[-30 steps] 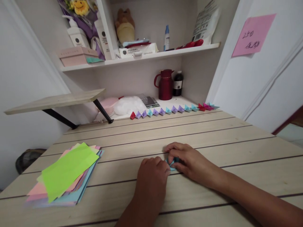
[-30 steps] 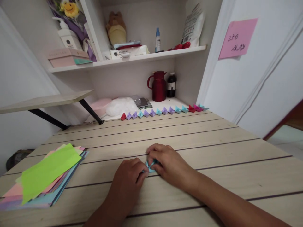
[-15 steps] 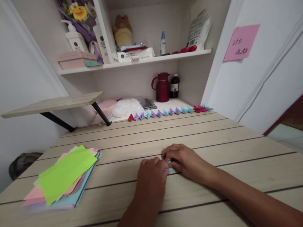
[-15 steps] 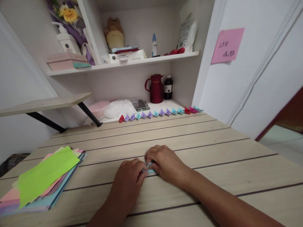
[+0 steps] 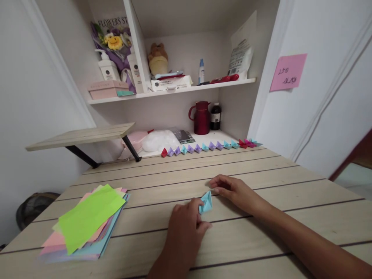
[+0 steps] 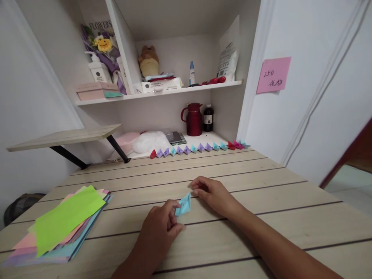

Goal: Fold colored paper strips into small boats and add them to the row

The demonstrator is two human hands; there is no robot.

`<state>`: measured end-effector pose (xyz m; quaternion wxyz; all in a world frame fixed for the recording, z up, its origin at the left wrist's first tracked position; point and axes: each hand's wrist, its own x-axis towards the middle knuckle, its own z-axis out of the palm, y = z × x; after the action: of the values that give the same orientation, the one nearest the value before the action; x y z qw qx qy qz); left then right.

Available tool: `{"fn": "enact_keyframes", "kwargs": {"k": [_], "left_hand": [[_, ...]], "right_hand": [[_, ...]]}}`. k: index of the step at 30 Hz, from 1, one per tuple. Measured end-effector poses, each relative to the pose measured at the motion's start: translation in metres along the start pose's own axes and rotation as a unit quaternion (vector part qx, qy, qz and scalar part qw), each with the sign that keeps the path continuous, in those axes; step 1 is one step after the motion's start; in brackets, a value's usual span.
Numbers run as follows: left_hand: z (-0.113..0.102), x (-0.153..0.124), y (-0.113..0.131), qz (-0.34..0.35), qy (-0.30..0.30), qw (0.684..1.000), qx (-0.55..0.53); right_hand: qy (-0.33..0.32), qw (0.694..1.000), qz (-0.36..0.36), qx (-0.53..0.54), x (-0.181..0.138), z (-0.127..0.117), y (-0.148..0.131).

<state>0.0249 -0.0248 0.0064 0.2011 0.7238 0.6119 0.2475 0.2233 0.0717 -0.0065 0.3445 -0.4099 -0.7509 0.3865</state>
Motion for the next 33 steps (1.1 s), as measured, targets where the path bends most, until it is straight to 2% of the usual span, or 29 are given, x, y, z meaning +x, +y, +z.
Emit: {"fn": "enact_keyframes", "kwargs": {"k": [5, 13, 20, 25, 29, 33], "left_hand": [[-0.006, 0.001, -0.009, 0.018, -0.006, 0.999, -0.045], [-0.003, 0.001, -0.014, 0.075, 0.014, 0.997, 0.012], [-0.003, 0.002, -0.011, 0.085, 0.043, 0.995, 0.039], [-0.001, 0.005, -0.014, 0.11, 0.044, 0.99, 0.078], [0.002, 0.007, -0.019, 0.133, 0.064, 0.984, 0.102], [-0.002, 0.008, -0.026, 0.11, 0.095, 0.979, 0.146]], "right_hand": [[-0.009, 0.997, -0.002, -0.079, -0.001, -0.003, -0.005], [-0.024, 0.991, -0.032, -0.126, -0.006, 0.003, -0.015], [-0.019, 0.984, -0.05, -0.167, -0.006, 0.008, -0.017], [-0.017, 0.988, -0.041, -0.146, -0.006, 0.009, -0.015], [-0.009, 0.997, -0.02, -0.078, -0.003, 0.011, -0.004], [0.001, 0.998, 0.01, -0.063, 0.007, 0.015, 0.01]]}}
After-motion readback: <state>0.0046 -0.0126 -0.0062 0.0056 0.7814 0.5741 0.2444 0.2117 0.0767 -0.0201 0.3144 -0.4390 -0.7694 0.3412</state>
